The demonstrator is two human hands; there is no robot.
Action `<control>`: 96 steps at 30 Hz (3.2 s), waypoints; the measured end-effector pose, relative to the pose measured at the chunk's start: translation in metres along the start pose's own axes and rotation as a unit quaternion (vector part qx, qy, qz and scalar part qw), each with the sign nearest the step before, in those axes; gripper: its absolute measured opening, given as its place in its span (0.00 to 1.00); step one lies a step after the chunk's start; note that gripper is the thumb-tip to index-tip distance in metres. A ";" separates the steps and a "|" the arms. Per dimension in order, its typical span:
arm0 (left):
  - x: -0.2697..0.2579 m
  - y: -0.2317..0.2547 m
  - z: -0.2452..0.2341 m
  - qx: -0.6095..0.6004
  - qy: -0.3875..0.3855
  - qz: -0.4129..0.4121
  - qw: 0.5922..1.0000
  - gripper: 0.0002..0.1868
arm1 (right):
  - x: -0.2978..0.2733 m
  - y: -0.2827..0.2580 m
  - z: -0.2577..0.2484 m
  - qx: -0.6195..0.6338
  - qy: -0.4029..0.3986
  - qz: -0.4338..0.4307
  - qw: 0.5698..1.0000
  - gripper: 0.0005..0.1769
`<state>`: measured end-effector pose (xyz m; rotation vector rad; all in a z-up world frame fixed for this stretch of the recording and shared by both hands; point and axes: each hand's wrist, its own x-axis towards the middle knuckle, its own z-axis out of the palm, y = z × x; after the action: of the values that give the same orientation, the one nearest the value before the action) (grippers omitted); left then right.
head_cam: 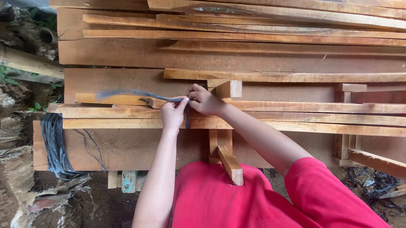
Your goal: Tying together long pieces of wood into bundles using black plastic strips.
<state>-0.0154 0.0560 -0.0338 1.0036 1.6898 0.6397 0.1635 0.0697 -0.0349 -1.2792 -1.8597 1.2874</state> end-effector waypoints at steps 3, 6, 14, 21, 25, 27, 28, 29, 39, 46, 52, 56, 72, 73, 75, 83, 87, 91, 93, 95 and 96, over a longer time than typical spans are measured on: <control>-0.008 0.008 -0.001 -0.022 0.005 -0.006 1.000 0.08 | 0.010 -0.006 -0.001 -0.050 -0.068 0.065 0.994 0.20; -0.002 0.001 0.004 -0.009 0.003 -0.011 1.000 0.07 | 0.009 -0.017 -0.007 -0.071 -0.092 0.101 0.988 0.19; -0.004 -0.003 0.008 -0.006 0.025 0.011 1.000 0.09 | 0.004 -0.019 -0.010 -0.090 -0.058 0.100 0.989 0.12; -0.014 0.009 0.001 -0.026 0.041 0.026 0.998 0.11 | 0.009 -0.008 -0.002 -0.245 -0.006 0.091 0.965 0.13; -0.019 0.012 0.002 -0.049 0.052 -0.020 0.997 0.13 | 0.005 -0.048 -0.016 -0.125 0.003 0.173 0.977 0.15; -0.026 0.024 0.002 -0.030 0.045 0.007 0.998 0.15 | 0.011 -0.010 0.003 -0.029 0.082 0.254 0.963 0.22; -0.031 0.026 0.002 -0.030 0.045 0.008 0.998 0.15 | 0.013 -0.002 0.009 -0.029 0.082 0.253 0.963 0.22; -0.036 0.028 0.003 -0.043 0.034 0.073 0.996 0.15 | 0.016 0.007 0.014 -0.022 0.114 0.284 0.952 0.22; -0.064 -0.012 0.007 0.033 -0.010 0.265 0.964 0.17 | 0.058 0.091 0.046 -0.307 0.174 0.295 0.888 0.08; -0.030 -0.029 0.009 0.104 -0.017 0.321 0.941 0.16 | 0.076 0.090 0.055 0.011 0.150 0.362 0.920 0.14; 0.001 0.025 0.000 0.071 -0.032 0.050 0.996 0.27 | 0.069 0.044 0.045 -0.070 0.094 0.314 0.942 0.25; -0.005 0.036 0.010 0.127 -0.040 0.098 0.986 0.28 | 0.076 0.089 0.064 -0.102 0.049 0.345 0.932 0.23; -0.031 -0.042 -0.013 0.366 0.002 0.352 0.861 0.36 | 0.081 0.106 0.068 0.160 0.107 0.435 0.880 0.19; -0.027 -0.047 -0.012 0.367 -0.002 0.351 0.862 0.36 | 0.078 0.102 0.063 0.161 0.107 0.439 0.878 0.19; -0.017 -0.056 -0.016 0.411 0.041 0.413 0.811 0.27 | 0.078 0.087 0.059 0.130 0.109 0.424 0.890 0.22; 0.011 -0.025 0.004 0.287 -0.007 0.322 0.902 0.09 | 0.073 0.094 0.068 0.124 0.120 0.417 0.893 0.19; 0.023 -0.025 0.024 0.221 0.026 0.171 0.960 0.20 | 0.073 0.082 0.062 0.098 0.105 0.417 0.897 0.17; 0.009 -0.013 0.018 0.161 -0.005 0.167 0.973 0.22 | 0.076 0.079 0.057 0.057 0.097 0.428 0.897 0.16; 0.003 -0.020 0.016 0.167 -0.031 0.207 0.963 0.21 | 0.079 0.078 0.051 -0.370 -0.175 0.207 0.888 0.17; -0.008 -0.013 0.010 0.200 -0.034 0.271 0.941 0.20 | 0.072 0.098 0.059 -0.342 -0.106 0.175 0.917 0.15; -0.018 -0.010 0.009 0.230 -0.037 0.331 0.915 0.19 | 0.065 0.108 0.063 -0.312 -0.038 0.142 0.939 0.17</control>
<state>-0.0074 0.0351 -0.0365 1.9572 1.4427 0.6223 0.1286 0.1133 -0.1639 -1.9005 -2.3073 0.9023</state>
